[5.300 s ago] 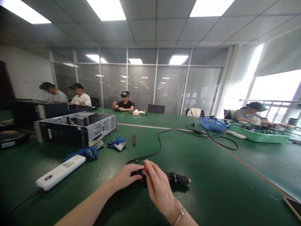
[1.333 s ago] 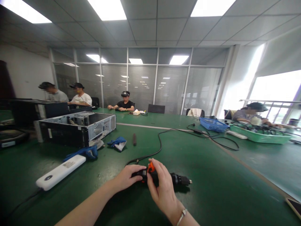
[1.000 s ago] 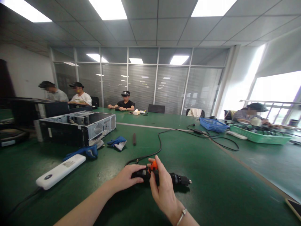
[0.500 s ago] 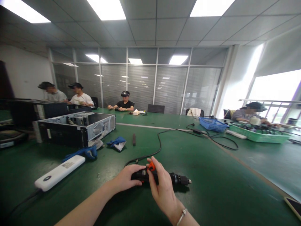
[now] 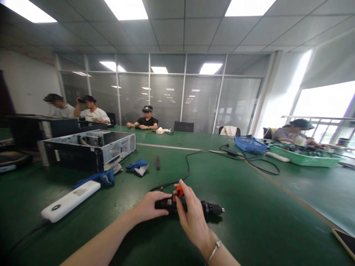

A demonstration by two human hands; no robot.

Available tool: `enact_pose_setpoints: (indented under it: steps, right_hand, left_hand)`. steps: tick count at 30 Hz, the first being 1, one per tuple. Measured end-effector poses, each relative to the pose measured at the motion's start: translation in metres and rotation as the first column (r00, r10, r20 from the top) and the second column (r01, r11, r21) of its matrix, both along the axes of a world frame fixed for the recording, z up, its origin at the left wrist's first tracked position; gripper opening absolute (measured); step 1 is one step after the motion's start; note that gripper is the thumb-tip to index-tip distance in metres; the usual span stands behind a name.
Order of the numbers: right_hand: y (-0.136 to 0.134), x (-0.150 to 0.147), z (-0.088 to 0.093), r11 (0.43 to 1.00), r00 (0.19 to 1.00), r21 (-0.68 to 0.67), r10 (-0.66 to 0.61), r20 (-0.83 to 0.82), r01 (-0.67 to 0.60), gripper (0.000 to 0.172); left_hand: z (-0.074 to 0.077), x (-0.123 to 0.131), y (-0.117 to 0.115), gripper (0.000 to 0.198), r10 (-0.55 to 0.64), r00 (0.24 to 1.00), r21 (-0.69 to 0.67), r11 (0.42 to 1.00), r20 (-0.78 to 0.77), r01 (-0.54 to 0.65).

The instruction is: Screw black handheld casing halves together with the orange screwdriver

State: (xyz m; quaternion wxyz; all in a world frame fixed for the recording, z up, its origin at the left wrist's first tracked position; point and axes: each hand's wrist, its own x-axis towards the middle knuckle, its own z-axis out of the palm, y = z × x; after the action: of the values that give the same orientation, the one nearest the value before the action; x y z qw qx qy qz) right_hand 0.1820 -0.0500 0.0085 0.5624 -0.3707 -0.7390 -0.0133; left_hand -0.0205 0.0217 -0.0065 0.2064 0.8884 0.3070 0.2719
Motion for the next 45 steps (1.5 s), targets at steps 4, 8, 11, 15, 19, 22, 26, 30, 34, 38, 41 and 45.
enact_pose_setpoints:
  steps: [4,8,11,15,19,22,26,30,34,38,41,45]
  right_hand:
    - [0.004,0.005,0.004,0.999,0.976,0.029,-0.023,-0.217,0.029,0.058]
    - [0.009,0.009,0.007,0.997,0.936,-0.012,-0.074,-0.345,0.074,0.059]
    - [0.011,0.010,0.005,0.995,0.941,-0.040,-0.097,-0.324,0.089,0.059]
    - [0.015,0.010,0.004,0.993,0.953,-0.072,-0.113,-0.283,0.096,0.059]
    - [0.015,0.010,0.006,0.991,0.959,-0.064,-0.131,-0.253,0.119,0.058]
    - [0.015,0.010,0.006,0.993,0.966,-0.050,-0.115,-0.232,0.106,0.057]
    - [0.016,0.007,0.005,0.994,0.978,-0.048,-0.103,-0.179,0.096,0.056]
    - [0.021,0.002,0.009,0.991,0.989,-0.066,-0.120,-0.081,0.115,0.054]
    - [0.030,-0.003,0.023,0.988,0.989,-0.042,-0.146,-0.016,0.145,0.050]
    - [0.042,-0.010,0.031,0.994,0.998,-0.087,-0.064,-0.015,0.062,0.051]
    - [0.043,-0.017,0.028,0.994,0.995,-0.099,-0.058,-0.085,0.050,0.056]
    - [0.039,-0.020,0.020,0.979,0.978,-0.079,-0.192,-0.076,0.186,0.056]
  left_hand:
    - [0.001,0.000,-0.002,0.058,-0.021,1.000,-0.010,1.000,-0.005,0.021]
    - [0.000,0.003,-0.004,0.061,-0.028,0.999,-0.001,1.000,-0.017,0.028]
    - [0.001,0.006,-0.006,0.061,-0.049,0.999,0.015,0.999,-0.017,0.049]
    - [0.001,0.007,-0.006,0.062,-0.059,0.998,0.020,0.998,-0.032,0.059]
    - [0.001,0.006,-0.006,0.062,-0.058,0.998,0.019,0.998,-0.032,0.059]
    - [0.002,0.006,-0.007,0.061,-0.059,0.998,0.006,0.998,-0.030,0.059]
    - [0.001,0.005,-0.006,0.062,-0.052,0.998,-0.009,0.999,-0.031,0.052]
    - [-0.003,0.005,-0.004,0.061,-0.034,0.999,-0.002,0.999,-0.036,0.034]
    - [-0.004,0.006,-0.003,0.062,-0.027,0.999,-0.008,1.000,-0.047,0.027]
    - [-0.001,0.006,-0.002,0.057,-0.007,0.997,-0.024,1.000,-0.076,0.006]
    - [-0.002,0.007,-0.002,0.055,-0.001,0.996,-0.019,1.000,-0.086,-0.001]
    - [0.001,0.008,-0.003,0.055,0.014,0.997,-0.009,1.000,-0.076,-0.014]
